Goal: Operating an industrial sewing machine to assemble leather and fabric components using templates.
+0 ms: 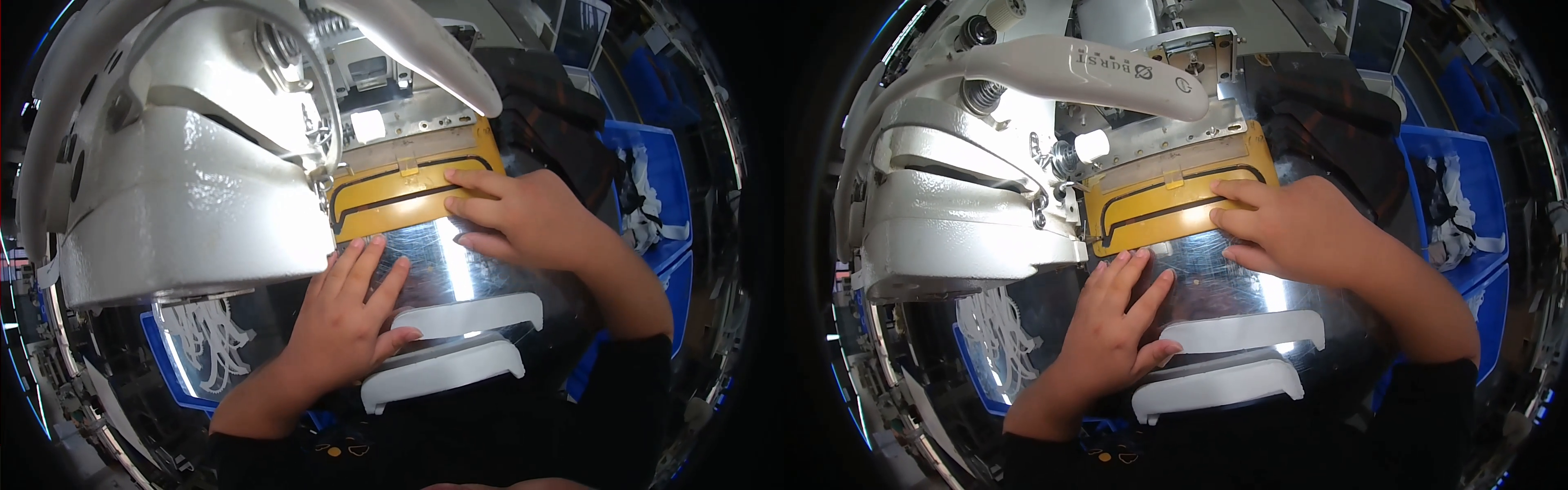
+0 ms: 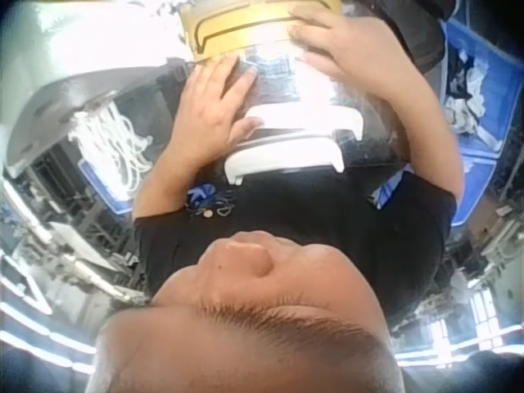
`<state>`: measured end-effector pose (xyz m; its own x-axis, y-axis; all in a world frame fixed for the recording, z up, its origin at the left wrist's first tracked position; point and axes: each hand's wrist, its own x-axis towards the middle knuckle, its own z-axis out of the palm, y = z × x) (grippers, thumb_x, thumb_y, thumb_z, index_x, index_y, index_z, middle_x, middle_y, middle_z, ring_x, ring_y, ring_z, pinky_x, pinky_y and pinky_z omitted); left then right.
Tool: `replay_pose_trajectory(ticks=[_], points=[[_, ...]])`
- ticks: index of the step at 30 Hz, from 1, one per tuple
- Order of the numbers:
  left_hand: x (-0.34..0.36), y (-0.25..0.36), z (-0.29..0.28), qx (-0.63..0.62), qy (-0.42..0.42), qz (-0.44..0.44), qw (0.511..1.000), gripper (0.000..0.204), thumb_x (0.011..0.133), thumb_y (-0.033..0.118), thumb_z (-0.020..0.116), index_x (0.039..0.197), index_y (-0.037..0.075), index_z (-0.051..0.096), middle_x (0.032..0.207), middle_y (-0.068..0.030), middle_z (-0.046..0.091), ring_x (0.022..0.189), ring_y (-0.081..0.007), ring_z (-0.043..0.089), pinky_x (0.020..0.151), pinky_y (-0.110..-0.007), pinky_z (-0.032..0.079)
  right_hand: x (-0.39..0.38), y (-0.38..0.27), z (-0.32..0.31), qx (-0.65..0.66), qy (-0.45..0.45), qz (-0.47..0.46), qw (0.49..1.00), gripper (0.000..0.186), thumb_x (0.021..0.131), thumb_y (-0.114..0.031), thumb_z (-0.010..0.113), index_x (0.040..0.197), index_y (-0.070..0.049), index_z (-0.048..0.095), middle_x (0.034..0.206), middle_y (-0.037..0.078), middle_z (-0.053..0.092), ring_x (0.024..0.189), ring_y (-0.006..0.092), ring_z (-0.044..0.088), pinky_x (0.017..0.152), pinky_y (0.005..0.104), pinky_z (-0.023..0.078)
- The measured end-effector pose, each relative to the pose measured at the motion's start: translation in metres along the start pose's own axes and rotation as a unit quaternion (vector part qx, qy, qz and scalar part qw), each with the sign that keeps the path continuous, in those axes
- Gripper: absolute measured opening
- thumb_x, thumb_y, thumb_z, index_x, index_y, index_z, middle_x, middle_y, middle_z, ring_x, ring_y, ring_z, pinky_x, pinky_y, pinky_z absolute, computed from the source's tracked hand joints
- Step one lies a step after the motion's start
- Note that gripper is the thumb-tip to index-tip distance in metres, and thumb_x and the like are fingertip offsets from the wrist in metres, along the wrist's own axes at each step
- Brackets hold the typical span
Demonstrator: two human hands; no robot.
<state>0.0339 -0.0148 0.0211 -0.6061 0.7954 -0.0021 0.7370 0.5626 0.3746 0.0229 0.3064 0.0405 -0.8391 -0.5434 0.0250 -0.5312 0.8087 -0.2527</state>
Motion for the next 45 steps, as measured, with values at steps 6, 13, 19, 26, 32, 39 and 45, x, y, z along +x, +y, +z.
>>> replay_pose_trajectory(ticks=[6,13,19,26,32,39,45], points=[[-0.006,-0.003,-0.004,0.061,0.041,-0.074,0.995,0.079,0.093,0.052,0.081,0.152,0.003,0.065,0.156,-0.0286,0.055,0.140,-0.0483,0.055,0.120,-0.060,0.042,0.016,0.006,0.001,0.003,0.026,-0.006,1.000,0.027,0.100,-0.036,0.077,0.112,-0.013,0.076,0.139,0.008,0.074,0.099,0.0273,0.079,0.079,0.0411,0.063],[-0.010,-0.008,-0.004,0.115,0.089,-0.107,0.984,0.079,0.091,0.052,0.085,0.147,-0.001,0.067,0.143,-0.0265,0.062,0.124,-0.0446,0.061,0.108,-0.055,0.048,0.013,0.009,0.008,0.018,0.060,-0.018,0.998,0.025,0.101,-0.036,0.074,0.108,-0.012,0.077,0.135,0.010,0.077,0.093,0.0271,0.078,0.075,0.0407,0.062],[-0.009,-0.013,-0.005,0.126,0.090,-0.108,0.982,0.079,0.091,0.053,0.085,0.149,0.001,0.066,0.136,-0.0250,0.062,0.124,-0.0458,0.061,0.107,-0.055,0.049,0.015,0.009,0.011,-0.005,0.072,-0.029,0.997,0.024,0.101,-0.035,0.074,0.108,-0.012,0.078,0.131,0.010,0.078,0.089,0.0262,0.078,0.072,0.0394,0.061],[-0.009,-0.014,-0.005,0.122,0.088,-0.114,0.982,0.077,0.094,0.053,0.083,0.150,0.002,0.066,0.138,-0.0265,0.060,0.128,-0.0475,0.060,0.108,-0.056,0.049,0.017,0.007,0.013,-0.011,0.086,-0.044,0.995,0.023,0.101,-0.033,0.074,0.106,-0.011,0.078,0.127,0.011,0.079,0.088,0.0261,0.078,0.071,0.0393,0.062],[-0.007,-0.013,-0.006,0.127,0.088,-0.115,0.981,0.077,0.094,0.054,0.082,0.148,0.002,0.067,0.140,-0.0266,0.058,0.129,-0.0481,0.059,0.108,-0.057,0.049,0.018,0.006,0.014,-0.021,0.086,-0.058,0.994,0.022,0.101,-0.032,0.075,0.103,-0.010,0.077,0.125,0.010,0.078,0.088,0.0258,0.078,0.071,0.0395,0.062],[-0.008,-0.012,-0.008,0.119,0.086,-0.112,0.983,0.079,0.090,0.056,0.085,0.146,0.003,0.069,0.138,-0.0267,0.059,0.126,-0.0486,0.059,0.107,-0.056,0.050,0.017,0.001,0.014,-0.026,0.087,-0.056,0.994,0.021,0.099,-0.031,0.077,0.100,-0.010,0.076,0.121,0.009,0.077,0.085,0.0252,0.078,0.069,0.0388,0.061],[-0.010,-0.012,-0.004,0.120,0.087,-0.134,0.980,0.081,0.087,0.057,0.087,0.147,0.005,0.069,0.134,-0.0260,0.061,0.124,-0.0491,0.059,0.106,-0.057,0.049,0.015,0.003,0.018,-0.009,0.087,-0.067,0.994,0.020,0.096,-0.029,0.081,0.106,-0.012,0.079,0.121,0.008,0.077,0.081,0.0234,0.077,0.067,0.0373,0.061]])
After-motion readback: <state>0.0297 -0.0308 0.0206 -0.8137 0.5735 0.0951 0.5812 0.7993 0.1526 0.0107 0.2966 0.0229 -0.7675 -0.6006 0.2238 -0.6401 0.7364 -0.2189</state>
